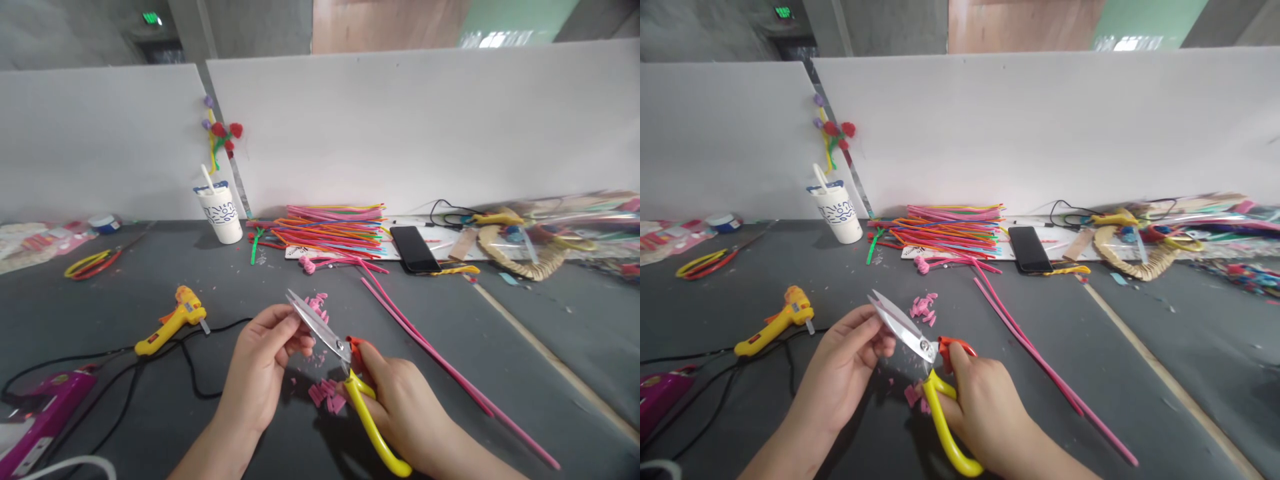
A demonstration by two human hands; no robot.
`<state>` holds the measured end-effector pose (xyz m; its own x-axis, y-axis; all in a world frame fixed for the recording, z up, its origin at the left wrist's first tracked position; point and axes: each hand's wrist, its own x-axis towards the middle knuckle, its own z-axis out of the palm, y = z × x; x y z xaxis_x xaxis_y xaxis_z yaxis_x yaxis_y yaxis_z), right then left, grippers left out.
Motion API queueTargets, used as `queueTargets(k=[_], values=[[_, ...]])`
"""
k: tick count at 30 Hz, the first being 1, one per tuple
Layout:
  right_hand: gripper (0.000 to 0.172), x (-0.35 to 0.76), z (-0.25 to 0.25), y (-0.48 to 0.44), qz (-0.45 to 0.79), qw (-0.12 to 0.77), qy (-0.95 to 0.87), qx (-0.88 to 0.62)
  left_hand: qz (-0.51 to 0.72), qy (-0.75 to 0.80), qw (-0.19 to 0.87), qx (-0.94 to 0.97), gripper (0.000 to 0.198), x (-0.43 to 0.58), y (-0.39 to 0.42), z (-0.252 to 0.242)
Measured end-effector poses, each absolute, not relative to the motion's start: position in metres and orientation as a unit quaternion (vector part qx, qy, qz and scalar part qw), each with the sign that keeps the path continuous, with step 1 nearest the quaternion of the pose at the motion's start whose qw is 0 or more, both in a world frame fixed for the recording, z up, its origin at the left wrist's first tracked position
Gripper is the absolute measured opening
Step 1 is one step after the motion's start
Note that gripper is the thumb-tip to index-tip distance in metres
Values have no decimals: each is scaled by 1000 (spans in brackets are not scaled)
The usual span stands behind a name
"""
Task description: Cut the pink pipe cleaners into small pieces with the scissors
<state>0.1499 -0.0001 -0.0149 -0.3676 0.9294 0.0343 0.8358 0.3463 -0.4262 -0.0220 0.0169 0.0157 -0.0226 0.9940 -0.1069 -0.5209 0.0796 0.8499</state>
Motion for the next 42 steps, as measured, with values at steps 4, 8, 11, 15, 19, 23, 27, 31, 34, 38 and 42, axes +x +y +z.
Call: queueTargets(k=[4,8,11,15,19,23,27,31,34,38,42], values=[[33,149,-15,1,176,130,-808,-547,601,393,625,308,6,-22,17,15],[37,150,-15,2,173,124,-808,-550,598,399,622,309,6,-22,18,14],[37,151,-15,2,173,122,-809,-549,599,398,622,311,6,-22,17,14],[36,151,-18,2,180,127,-804,-552,600,397,621,311,6,-23,17,14],[34,151,-19,3,218,143,-783,-564,597,404,622,307,5,-23,16,14],[34,150,-16,7,324,193,-733,-566,589,415,618,313,6,-22,16,14],[33,153,-15,12,351,228,-706,-572,566,449,597,348,11,-24,18,12],[32,159,-16,18,337,249,-705,-572,474,546,487,490,15,-29,24,6],[31,162,-17,20,318,255,-709,-575,367,605,323,628,16,-29,33,-2],[31,163,-16,21,313,246,-708,-584,309,622,257,673,17,-24,45,-13],[35,163,-15,21,310,246,-709,-584,300,615,246,687,28,-24,51,-17]])
